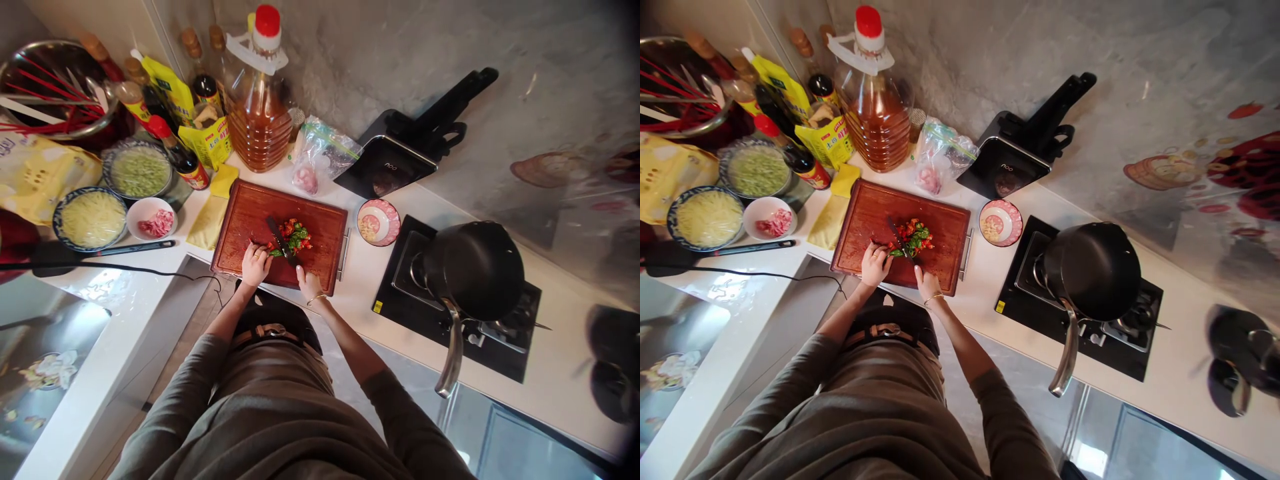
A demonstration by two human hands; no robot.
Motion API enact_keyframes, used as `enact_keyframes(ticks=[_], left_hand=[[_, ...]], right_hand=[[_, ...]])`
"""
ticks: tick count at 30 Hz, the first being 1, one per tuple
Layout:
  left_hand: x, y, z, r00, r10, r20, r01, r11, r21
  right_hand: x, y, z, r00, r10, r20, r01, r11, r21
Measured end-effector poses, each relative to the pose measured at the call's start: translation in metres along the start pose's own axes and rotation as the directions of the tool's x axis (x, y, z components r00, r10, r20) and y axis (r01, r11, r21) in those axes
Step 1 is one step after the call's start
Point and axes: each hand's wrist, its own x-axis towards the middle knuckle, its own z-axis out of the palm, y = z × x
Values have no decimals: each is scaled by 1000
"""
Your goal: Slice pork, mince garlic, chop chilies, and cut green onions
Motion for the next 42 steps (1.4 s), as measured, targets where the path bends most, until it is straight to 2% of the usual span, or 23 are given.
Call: enact_keyframes(ticks=[4, 10, 15, 17, 20, 23, 26, 31, 39, 42], left_hand=[[2, 5, 2, 999, -16, -29, 16, 1000, 17], [-2, 4, 4, 1000, -18, -26, 18, 1000, 4], [-3, 1, 5, 1000, 0, -26, 0, 1000, 17], [-2, 0, 6, 1000, -1, -15, 1, 1000, 4], [-3, -2, 7, 1000, -16, -4, 16, 1000, -18], [-4, -3, 9, 1000, -16, -8, 16, 1000, -25], [-5, -3, 9, 1000, -6, -27, 6, 1000, -9], [-6, -2, 8, 998, 2, -58, -1, 1000, 22], [-5, 0, 9, 999, -14, -47, 15, 1000, 19], [-5, 0, 9, 999, -21, -27, 22, 1000, 11]], right_hand=[[-10, 0, -14, 1000, -18, -4, 18, 999, -34], [-27, -2, -35, 996, 18, 91, -4, 989, -147], [-30, 8, -49, 991, -30, 128, 45, 992, -119], [-24, 7, -48, 988, -43, 148, 58, 994, -95], [-9, -1, -32, 989, -7, 146, 21, 995, -98], [3, -6, -10, 998, 0, 63, 5, 996, -86], [4, -3, 0, 1000, 7, 5, -7, 999, -53], [-11, 3, -13, 1000, -26, -9, 25, 999, -36], [-31, 1, -32, 995, 26, 95, -18, 996, -91], [-31, 3, -39, 992, 10, 123, 0, 997, -83]])
